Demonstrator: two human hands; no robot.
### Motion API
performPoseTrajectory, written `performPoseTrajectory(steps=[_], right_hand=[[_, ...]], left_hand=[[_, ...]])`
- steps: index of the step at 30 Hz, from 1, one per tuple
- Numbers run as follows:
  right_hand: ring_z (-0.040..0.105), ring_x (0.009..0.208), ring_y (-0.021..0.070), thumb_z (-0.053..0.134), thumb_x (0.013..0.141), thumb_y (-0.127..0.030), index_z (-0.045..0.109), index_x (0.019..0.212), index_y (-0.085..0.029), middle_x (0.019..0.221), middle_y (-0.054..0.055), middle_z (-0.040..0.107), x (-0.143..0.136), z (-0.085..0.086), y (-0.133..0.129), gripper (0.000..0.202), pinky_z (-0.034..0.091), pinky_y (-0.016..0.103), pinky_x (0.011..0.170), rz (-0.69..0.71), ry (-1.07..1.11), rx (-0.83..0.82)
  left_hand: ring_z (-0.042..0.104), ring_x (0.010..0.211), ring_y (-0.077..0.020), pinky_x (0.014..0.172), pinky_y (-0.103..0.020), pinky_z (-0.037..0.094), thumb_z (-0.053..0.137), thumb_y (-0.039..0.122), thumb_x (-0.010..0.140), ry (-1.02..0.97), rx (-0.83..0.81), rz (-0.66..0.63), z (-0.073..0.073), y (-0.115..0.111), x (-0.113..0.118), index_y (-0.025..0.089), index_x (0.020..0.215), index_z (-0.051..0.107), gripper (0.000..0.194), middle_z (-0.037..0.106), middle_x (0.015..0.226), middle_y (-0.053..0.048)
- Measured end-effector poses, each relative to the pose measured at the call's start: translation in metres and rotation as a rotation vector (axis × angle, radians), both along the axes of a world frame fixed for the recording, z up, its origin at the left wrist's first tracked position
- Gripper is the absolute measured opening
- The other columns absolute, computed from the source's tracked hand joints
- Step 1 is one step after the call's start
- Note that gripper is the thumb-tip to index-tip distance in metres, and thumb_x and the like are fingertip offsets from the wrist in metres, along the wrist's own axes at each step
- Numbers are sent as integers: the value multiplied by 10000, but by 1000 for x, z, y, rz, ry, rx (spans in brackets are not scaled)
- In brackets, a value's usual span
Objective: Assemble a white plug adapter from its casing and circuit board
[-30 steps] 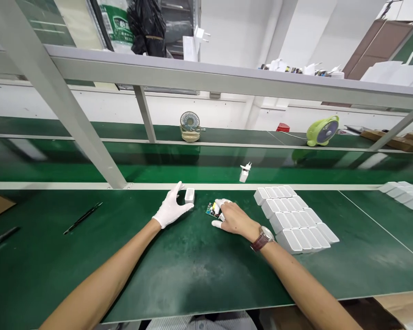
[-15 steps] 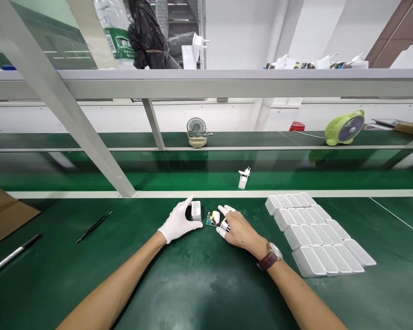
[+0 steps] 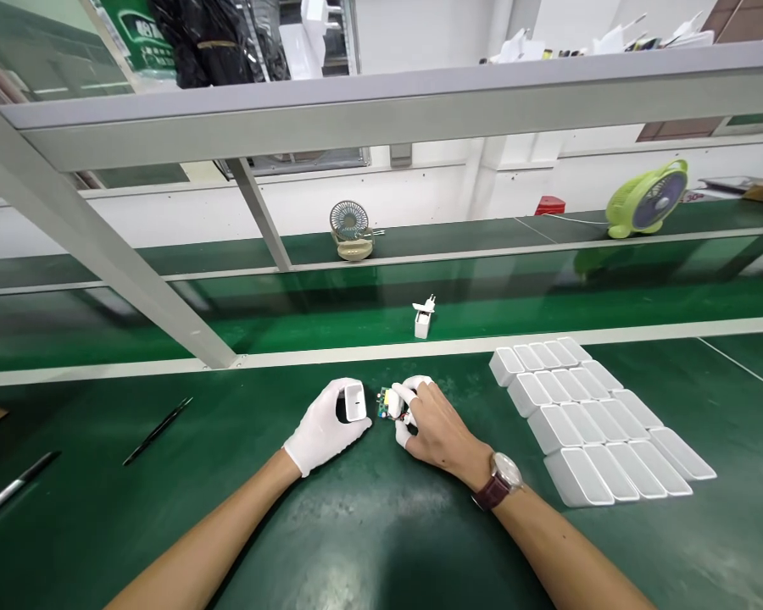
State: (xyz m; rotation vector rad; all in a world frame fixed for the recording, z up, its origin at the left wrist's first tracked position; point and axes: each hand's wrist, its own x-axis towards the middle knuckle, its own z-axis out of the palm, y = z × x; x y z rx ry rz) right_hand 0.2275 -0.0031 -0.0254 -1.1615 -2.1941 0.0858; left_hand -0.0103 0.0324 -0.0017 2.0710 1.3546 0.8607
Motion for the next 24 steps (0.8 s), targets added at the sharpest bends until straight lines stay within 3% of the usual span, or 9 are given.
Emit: performPoseTrajectory(steps=[9,17,24], right_hand=[[582,1132,303,568,848,-107,343,1483,-169,1253,157,579,-1,10,-4,676,563,507,927,-45,96,66],[554,1206,313,640,811,-42,347,1505,-170,1314,176,565,-9,22,-16,765,550,510,953,76,130,252],[545,1225,308,636,824,-52,304,1529,-139,1320,176,581,-8,20,-17,784,512,539,1025,134,61,247]], left_hand=[[614,1168,-244,1040,-446,510,733,215,732,46,132,-51,-10,2,-3,232,1295,516,604,623,1263,-73],[584,1213,-250,1038,-450,516,714,250,804,43,330,-148,-22,1,-7,246,1422,433,679,598,1294,-106],[568,1206,-233,1028,-425,515,672,193,829,47,391,-194,-19,0,-8,269,1441,420,667,582,1286,-95]])
